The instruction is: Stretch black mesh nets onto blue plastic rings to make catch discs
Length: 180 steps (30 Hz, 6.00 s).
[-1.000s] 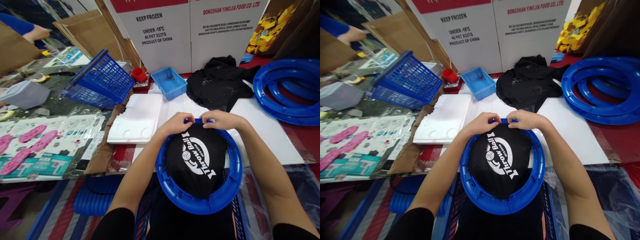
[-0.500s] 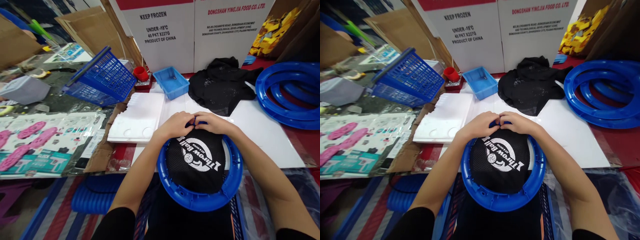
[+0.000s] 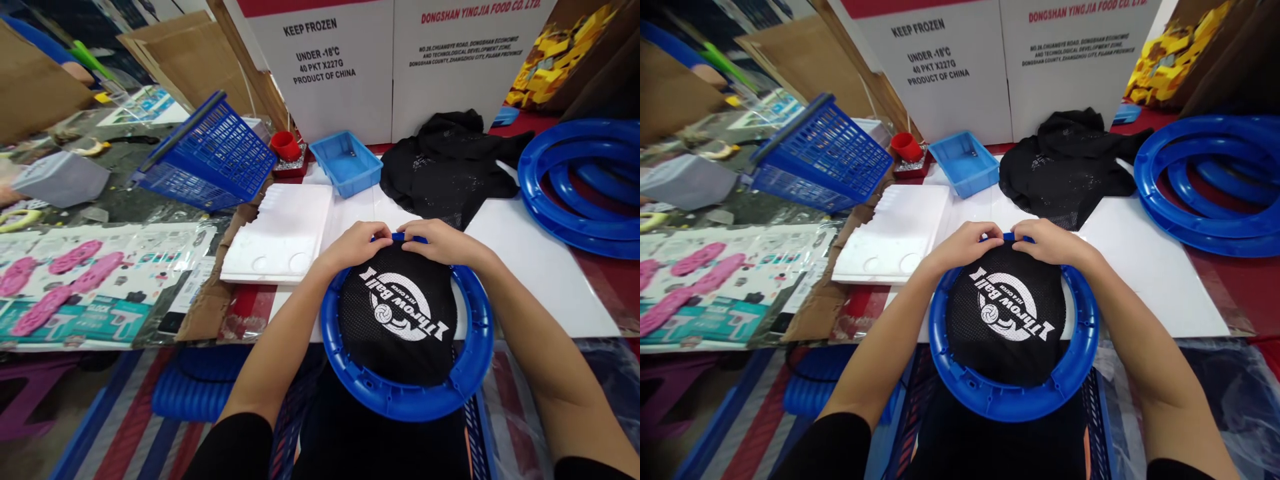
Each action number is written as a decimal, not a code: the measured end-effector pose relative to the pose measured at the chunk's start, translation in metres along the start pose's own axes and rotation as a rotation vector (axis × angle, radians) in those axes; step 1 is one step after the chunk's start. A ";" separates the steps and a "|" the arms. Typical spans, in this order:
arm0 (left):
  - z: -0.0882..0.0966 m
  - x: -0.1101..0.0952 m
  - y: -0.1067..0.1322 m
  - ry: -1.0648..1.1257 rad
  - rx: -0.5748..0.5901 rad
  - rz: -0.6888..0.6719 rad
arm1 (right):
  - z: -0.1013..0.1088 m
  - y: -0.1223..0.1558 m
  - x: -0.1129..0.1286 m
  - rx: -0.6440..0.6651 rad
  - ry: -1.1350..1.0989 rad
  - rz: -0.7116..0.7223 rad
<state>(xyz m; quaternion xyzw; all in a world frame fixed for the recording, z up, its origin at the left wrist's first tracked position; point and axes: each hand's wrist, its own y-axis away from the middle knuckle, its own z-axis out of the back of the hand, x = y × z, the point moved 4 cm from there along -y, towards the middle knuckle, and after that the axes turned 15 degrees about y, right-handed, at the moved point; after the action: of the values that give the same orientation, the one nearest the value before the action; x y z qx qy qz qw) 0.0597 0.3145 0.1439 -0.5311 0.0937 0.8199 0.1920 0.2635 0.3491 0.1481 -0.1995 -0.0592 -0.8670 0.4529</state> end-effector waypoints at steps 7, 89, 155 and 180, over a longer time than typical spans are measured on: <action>-0.005 0.015 -0.008 0.122 -0.098 0.031 | -0.001 0.000 -0.012 -0.015 -0.170 -0.085; -0.018 0.020 -0.024 0.048 -0.117 0.047 | -0.005 -0.008 -0.027 -0.120 -0.058 -0.004; -0.027 -0.004 -0.005 -0.263 0.122 -0.216 | -0.005 -0.007 -0.022 0.035 -0.027 -0.294; 0.014 -0.007 0.025 -0.515 0.032 0.226 | 0.023 0.033 -0.029 0.252 -0.003 -0.184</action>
<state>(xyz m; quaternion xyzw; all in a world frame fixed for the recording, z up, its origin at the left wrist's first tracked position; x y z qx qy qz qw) 0.0404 0.2949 0.1549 -0.2885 0.1136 0.9424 0.1251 0.3115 0.3588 0.1544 -0.1360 -0.1860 -0.8903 0.3927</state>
